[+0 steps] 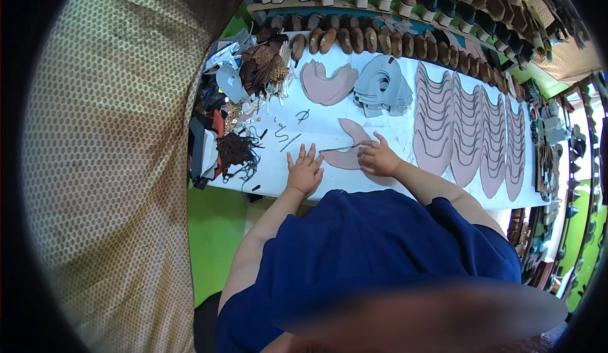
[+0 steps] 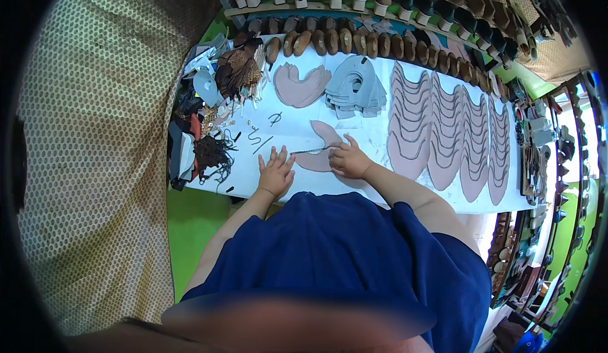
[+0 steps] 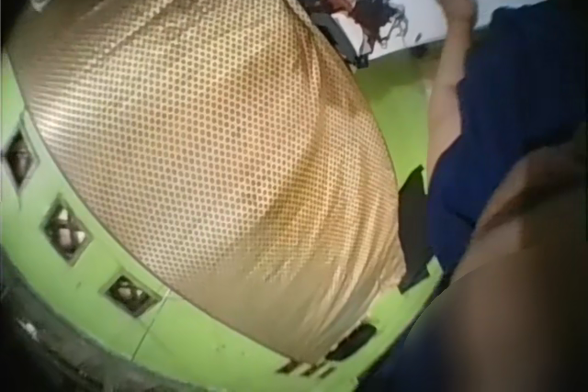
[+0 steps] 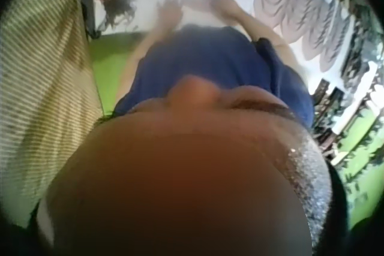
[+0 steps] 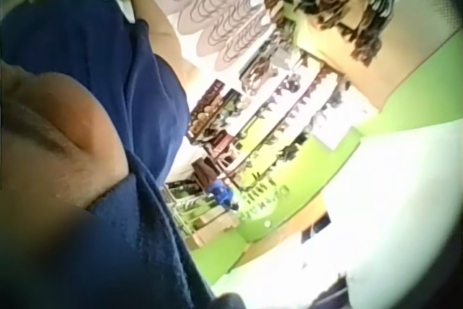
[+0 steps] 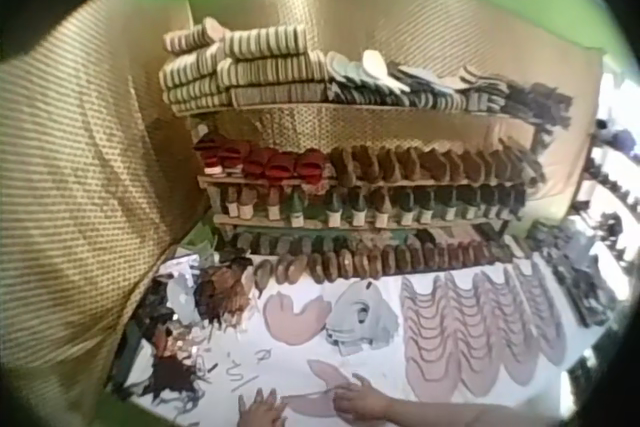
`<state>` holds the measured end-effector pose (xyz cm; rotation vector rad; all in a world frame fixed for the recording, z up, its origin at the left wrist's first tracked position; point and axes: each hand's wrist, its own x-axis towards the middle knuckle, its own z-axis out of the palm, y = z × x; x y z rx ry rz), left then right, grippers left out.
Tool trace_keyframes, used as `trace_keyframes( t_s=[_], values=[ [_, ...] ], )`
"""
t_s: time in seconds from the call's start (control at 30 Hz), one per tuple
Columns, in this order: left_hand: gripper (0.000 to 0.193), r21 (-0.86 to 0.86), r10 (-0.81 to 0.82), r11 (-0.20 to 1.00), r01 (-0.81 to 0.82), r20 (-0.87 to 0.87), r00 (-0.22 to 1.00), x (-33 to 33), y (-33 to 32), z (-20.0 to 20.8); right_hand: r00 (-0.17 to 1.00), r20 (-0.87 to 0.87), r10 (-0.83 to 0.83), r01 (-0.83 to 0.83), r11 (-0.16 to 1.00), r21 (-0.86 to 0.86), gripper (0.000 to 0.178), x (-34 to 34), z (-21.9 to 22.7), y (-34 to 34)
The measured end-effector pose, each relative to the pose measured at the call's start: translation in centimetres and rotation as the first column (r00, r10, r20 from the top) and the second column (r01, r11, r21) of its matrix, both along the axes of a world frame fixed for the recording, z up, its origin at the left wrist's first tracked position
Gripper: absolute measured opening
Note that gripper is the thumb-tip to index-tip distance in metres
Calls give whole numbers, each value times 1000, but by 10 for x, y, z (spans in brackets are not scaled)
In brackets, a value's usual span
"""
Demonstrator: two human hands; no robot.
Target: Manually stitching and preparing shoe upper components at a workbench.
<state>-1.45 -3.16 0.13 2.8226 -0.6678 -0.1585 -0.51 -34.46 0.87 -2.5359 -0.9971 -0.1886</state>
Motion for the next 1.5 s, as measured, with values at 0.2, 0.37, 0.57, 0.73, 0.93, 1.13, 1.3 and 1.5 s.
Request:
trace_keyframes(
  t_s=[0.2, 0.37, 0.57, 0.73, 0.93, 1.13, 1.3, 1.5],
  values=[
    [15, -148, -86, 982, 121, 224, 971, 16, -10, 1, 986, 133, 99, -97, 995, -18, 9, -16, -21, -7],
    [9, -100, -184, 969, 228, 328, 927, 27, -19, -5, 982, 177, 66, -53, 996, -78, 16, -19, -28, 0],
    [6, -129, -177, 965, 227, 312, 933, 27, -16, -10, 992, 123, 19, -16, 1000, -27, 18, -19, -10, 12],
    [6, -162, -177, 965, 209, 190, 966, 15, 3, 1, 996, -58, 73, -71, 997, 21, 13, -26, -21, 17],
    [81, -22, -201, 979, 201, 7, 980, -11, -7, -3, 976, -90, -201, 203, 979, 24, 14, -11, -17, 27],
    [84, 0, -77, 997, 78, -169, 983, -20, -18, 0, 950, -36, -310, 309, 950, -37, 10, 7, -18, 29],
    [86, 21, -81, 996, 85, -145, 986, -20, -16, -3, 975, 21, -222, 222, 974, -43, 3, 5, -23, 25],
    [84, 2, -90, 996, 91, -123, 988, -22, -10, -4, 969, -61, -238, 238, 971, -21, 3, 4, -18, 26]
  ],
)
